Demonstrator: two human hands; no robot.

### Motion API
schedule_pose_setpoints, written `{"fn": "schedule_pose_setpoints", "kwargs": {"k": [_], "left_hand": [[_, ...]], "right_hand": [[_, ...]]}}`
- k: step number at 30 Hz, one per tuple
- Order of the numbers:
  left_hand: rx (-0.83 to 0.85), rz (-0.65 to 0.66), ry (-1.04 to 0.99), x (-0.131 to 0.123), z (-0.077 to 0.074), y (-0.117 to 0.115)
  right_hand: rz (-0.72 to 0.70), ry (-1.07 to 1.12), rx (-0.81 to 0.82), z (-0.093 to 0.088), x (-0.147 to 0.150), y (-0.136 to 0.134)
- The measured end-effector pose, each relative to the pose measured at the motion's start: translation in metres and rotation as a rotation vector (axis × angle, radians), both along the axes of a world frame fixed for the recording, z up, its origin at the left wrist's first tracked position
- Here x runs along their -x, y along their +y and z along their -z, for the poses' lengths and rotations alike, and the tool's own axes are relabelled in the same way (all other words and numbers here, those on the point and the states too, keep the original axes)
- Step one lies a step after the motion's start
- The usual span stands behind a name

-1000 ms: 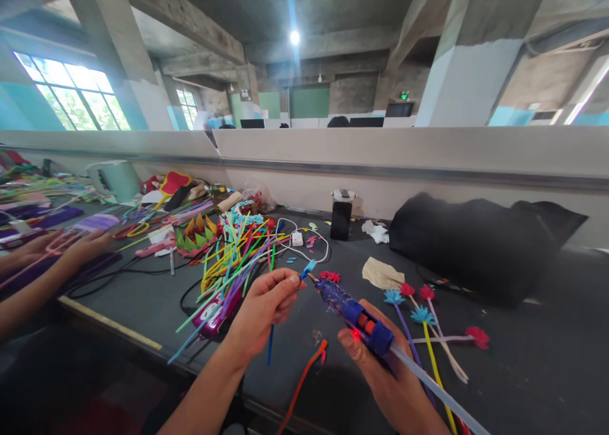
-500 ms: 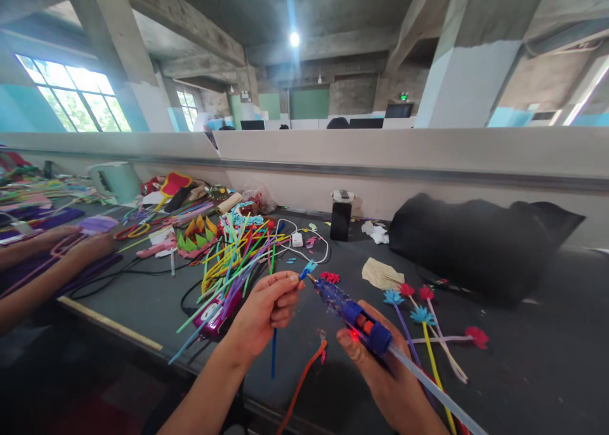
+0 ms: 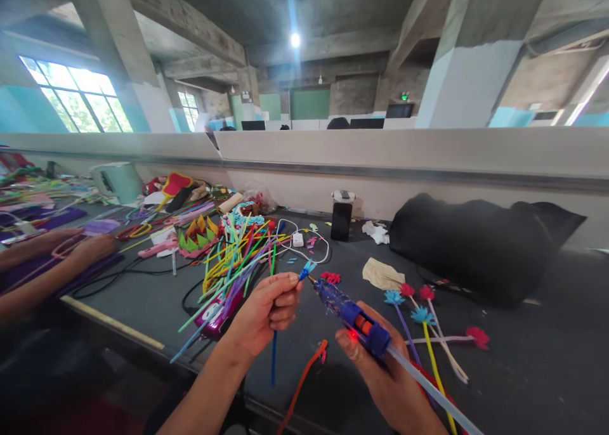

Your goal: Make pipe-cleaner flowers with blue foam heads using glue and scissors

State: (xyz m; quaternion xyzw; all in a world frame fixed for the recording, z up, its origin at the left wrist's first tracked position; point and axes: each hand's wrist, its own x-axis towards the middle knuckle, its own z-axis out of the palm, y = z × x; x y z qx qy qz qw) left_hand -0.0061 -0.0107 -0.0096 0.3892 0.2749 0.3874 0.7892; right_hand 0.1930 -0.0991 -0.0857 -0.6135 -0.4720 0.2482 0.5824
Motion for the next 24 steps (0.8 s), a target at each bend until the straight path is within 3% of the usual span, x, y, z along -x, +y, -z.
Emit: {"fn": "schedule_pose_setpoints", "kwargs": {"k": [4, 8, 11, 15, 19, 24], "left_hand": [[0.017, 0.048, -0.026, 0.002, 0.001, 0.002], [0.010, 0.094, -0.071, 0.007, -0.002, 0.003], [-0.033, 0.057, -0.094, 0.014, -0.006, 0.002], [-0.119, -0.124, -0.061, 0.029, -0.014, 0.005], [-0.180, -0.283, -0.021, 0.046, -0.019, 0.009], [-0.192, -0.345, 0.013, 0.059, -0.016, 0.013]], "right_hand": [[-0.026, -0.164, -0.070, -0.005, -0.001, 0.004], [-0.237, -0.577, -0.185, -0.016, -0.009, 0.019], [-0.261, -0.861, -0.220, -0.014, -0.015, 0.028], [-0.247, -1.060, 0.022, -0.003, -0.015, 0.031], [-0.313, -1.083, 0.288, 0.005, -0.009, 0.033], [-0.396, -1.068, 0.333, 0.010, -0.011, 0.039]]}}
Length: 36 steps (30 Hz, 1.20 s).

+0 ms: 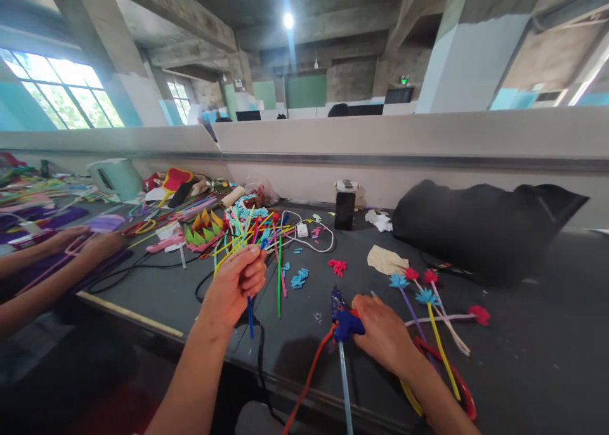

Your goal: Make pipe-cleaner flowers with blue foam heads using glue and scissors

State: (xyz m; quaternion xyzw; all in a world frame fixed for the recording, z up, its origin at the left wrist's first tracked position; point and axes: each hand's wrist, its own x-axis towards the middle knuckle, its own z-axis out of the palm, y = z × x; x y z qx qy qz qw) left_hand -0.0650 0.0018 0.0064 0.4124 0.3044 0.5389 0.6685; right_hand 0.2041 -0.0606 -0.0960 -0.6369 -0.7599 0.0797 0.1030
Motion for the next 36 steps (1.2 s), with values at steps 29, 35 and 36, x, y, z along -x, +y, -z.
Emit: {"fn": "schedule_pose_setpoints", "kwargs": {"k": [29, 35, 36], "left_hand": [[0.032, 0.008, -0.007, -0.023, 0.014, 0.018], [0.039, 0.059, -0.006, -0.032, 0.015, 0.014], [0.040, 0.069, -0.006, -0.034, 0.015, 0.013]], "right_hand": [[-0.113, 0.122, 0.221, -0.015, 0.094, 0.199], [0.026, 0.537, 0.251, -0.033, 0.054, 0.142], [0.050, 0.641, 0.252, -0.038, 0.048, 0.128]]}}
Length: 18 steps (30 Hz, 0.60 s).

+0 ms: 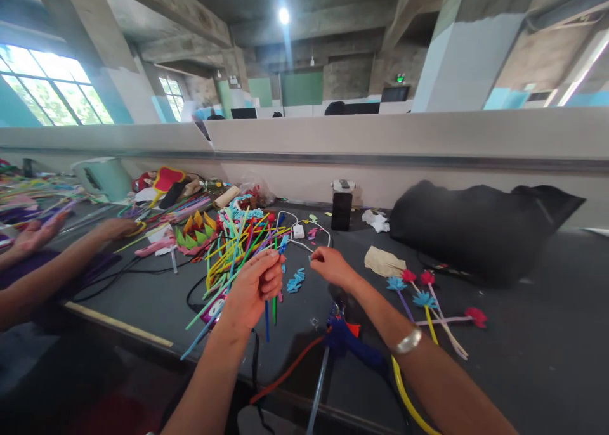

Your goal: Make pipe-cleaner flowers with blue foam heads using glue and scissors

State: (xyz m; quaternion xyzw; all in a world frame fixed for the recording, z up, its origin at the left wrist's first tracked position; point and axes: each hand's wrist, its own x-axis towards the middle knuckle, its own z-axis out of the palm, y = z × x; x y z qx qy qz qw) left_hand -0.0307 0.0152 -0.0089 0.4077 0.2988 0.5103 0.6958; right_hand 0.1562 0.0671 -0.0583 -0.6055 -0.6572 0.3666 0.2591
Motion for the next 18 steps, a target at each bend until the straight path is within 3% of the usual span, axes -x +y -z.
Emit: {"fn": "schedule_pose_setpoints", "kwargs": {"k": [5, 8, 14, 18], "left_hand": [[0.029, 0.059, 0.017, -0.017, 0.005, -0.008], [0.067, 0.119, 0.028, -0.031, 0.009, -0.016], [0.098, 0.113, 0.029, -0.052, 0.015, -0.032], [0.072, 0.065, 0.025, -0.058, 0.017, -0.037]], "right_hand": [[0.101, 0.510, 0.001, -0.023, -0.010, -0.072], [0.167, 0.716, -0.012, -0.029, -0.007, -0.099], [0.287, 0.939, -0.029, -0.029, 0.007, -0.116], [0.380, 0.961, -0.098, -0.027, 0.014, -0.117]]}}
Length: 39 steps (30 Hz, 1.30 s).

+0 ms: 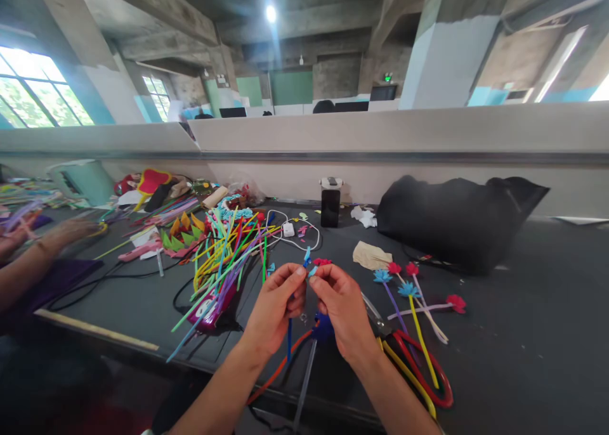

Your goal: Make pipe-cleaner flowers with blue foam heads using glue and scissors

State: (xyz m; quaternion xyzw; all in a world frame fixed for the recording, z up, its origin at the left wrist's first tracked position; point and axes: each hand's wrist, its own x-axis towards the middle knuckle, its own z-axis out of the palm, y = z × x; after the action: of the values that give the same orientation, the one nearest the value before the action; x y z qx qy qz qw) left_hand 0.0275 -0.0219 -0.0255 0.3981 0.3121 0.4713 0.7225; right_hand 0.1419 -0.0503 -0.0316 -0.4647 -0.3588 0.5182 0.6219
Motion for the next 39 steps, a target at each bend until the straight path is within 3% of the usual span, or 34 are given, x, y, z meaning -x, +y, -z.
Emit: {"fn": "schedule_pose_setpoints", "kwargs": {"k": [5, 11, 19, 27, 34, 39], "left_hand": [[0.020, -0.031, 0.009, -0.002, -0.003, -0.004], [0.025, 0.014, 0.002, 0.001, -0.008, -0.007], [-0.033, 0.111, 0.046, 0.005, -0.009, -0.008], [-0.023, 0.207, 0.073, 0.009, -0.013, -0.007], [-0.036, 0.239, 0.103, 0.010, -0.013, -0.008], [-0.022, 0.266, 0.103, 0.010, -0.015, -0.011]], "right_hand": [[0.074, -0.123, -0.074, 0.002, 0.002, -0.004], [-0.011, -0.224, -0.068, -0.004, -0.005, -0.009], [0.144, -0.595, -0.239, -0.014, -0.023, -0.015], [0.218, -0.654, -0.336, -0.015, -0.040, -0.016], [0.287, -0.814, -0.512, -0.021, -0.034, -0.018], [0.290, -0.899, -0.546, -0.023, -0.031, -0.019]]}}
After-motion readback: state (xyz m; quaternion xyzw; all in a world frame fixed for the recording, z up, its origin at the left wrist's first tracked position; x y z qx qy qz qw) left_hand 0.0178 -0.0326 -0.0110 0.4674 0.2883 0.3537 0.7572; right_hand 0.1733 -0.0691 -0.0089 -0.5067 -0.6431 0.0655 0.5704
